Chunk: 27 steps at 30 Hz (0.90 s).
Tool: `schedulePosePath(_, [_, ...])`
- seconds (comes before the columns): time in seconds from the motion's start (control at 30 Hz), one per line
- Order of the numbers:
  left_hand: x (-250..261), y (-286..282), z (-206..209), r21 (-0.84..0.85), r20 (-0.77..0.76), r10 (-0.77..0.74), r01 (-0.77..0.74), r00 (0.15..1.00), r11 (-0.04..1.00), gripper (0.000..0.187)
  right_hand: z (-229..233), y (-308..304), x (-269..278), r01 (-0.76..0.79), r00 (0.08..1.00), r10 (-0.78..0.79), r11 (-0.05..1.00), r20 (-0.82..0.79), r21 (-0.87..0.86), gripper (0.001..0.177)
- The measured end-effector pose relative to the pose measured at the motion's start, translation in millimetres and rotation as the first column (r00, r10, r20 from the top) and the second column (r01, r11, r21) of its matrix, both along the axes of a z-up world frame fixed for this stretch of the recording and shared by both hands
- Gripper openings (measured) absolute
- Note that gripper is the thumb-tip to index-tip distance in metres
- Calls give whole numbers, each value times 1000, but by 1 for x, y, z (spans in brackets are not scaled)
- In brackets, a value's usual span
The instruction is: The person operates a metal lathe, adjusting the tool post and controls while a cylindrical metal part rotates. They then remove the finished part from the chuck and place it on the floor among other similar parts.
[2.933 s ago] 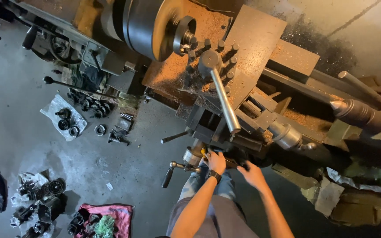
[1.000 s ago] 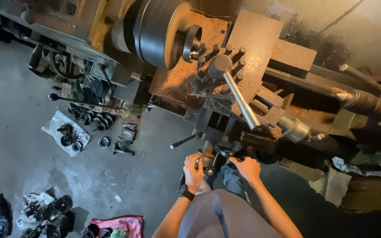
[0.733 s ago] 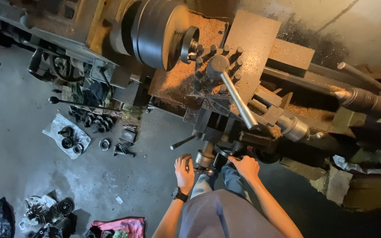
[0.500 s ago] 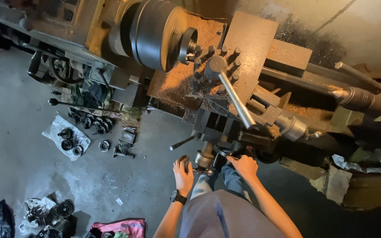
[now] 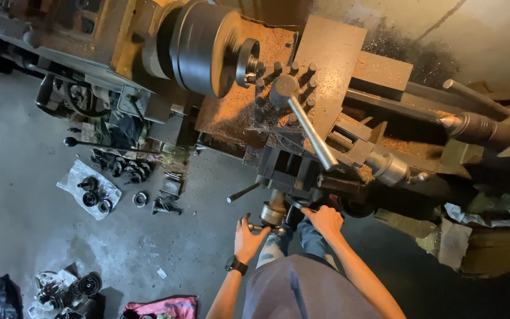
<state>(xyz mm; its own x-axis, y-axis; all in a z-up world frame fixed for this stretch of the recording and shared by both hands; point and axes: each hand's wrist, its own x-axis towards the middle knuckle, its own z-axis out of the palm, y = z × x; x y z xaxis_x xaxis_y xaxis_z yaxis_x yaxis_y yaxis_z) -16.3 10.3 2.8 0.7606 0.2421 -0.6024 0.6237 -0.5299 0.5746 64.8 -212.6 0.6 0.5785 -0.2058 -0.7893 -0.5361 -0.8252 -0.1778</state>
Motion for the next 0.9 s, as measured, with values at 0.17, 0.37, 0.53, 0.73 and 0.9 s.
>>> schedulePosePath(0.17, [-11, 16, -50, 21, -21, 2, -2, 1000, 1000, 62, -2, -3, -4, 34, 999, -34, 999, -18, 1, 72])
schedulePosePath(0.37, [-8, 9, -40, -1, -18, 132, -132, 991, 991, 37, -65, -31, -36, 461, 887, -461, 882, -19, 100, 77])
schedulePosePath(0.53, [-9, -1, -27, 95, -37, 145, -141, 989, 986, 34, -129, -42, -51, 779, 617, -786, 617, 41, 107, 60])
schedulePosePath(0.73, [6, -15, 12, 59, 10, 51, -52, 999, 997, 64, -158, -58, -57, 923, 298, -954, 293, 19, 251, 58])
schedulePosePath(0.9, [22, -49, 24, 389, 584, -345, 120, 735, 914, 37, -210, -78, -68, 937, 322, -946, 311, -46, 157, 59])
